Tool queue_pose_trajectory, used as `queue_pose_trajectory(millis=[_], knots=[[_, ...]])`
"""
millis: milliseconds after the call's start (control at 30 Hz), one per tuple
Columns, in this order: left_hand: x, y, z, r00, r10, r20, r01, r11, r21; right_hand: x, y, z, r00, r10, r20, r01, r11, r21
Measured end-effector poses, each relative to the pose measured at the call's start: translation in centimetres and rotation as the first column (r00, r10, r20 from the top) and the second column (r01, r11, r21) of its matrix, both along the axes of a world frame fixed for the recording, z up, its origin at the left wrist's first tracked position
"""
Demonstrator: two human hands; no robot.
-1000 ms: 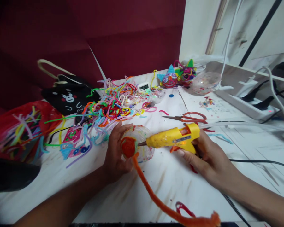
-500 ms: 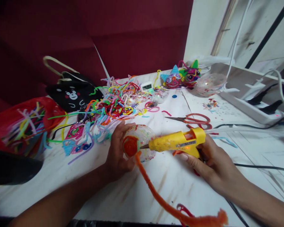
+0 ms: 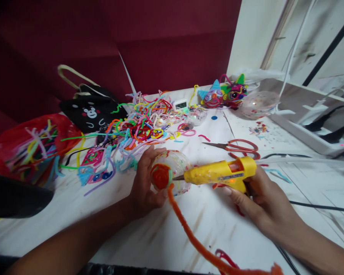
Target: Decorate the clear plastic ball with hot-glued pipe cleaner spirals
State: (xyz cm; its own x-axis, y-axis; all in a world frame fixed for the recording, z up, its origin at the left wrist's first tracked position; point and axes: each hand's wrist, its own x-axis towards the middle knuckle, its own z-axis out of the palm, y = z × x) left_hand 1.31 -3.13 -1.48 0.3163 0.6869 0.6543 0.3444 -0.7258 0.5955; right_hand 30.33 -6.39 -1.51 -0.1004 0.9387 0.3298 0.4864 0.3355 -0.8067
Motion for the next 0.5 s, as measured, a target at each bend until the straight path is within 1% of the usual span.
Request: queue_pose_trajectory(millis=[67, 133, 267, 433, 500], knots=[[0.05, -0.09, 0.02, 1.000, -0.008, 0.009, 0.008, 1.000, -0.019, -0.03, 0.05, 0.02, 0.999, -0.025, -0.019, 0.025, 1.000, 0.012], [0.07, -0.15, 0.03, 1.000, -0.006, 0.016, 0.006, 0.999, -0.034, 0.04, 0.04, -0.04, 1.000, -0.025, -0.015, 0.026, 0.999, 0.024], [0.02, -0.08, 0.08, 1.000, 0.005, -0.002, -0.005, 1.000, -0.022, 0.34, -0.14, -0.38, 0.999, 0.008, 0.040, -0.010, 0.999, 0.032], [0.02, 0.03, -0.13, 1.000, 0.003, 0.015, -0.003, 1.000, -0.014, 0.52, -0.35, -0.61, 0.996, 0.027, 0.082, -0.028, 0.999, 0.023], [0.05, -0.02, -0.23, 1.000, 0.009, 0.020, -0.008, 1.000, -0.023, 0.54, -0.38, -0.68, 0.998, -0.017, 0.054, 0.016, 1.000, 0.005]])
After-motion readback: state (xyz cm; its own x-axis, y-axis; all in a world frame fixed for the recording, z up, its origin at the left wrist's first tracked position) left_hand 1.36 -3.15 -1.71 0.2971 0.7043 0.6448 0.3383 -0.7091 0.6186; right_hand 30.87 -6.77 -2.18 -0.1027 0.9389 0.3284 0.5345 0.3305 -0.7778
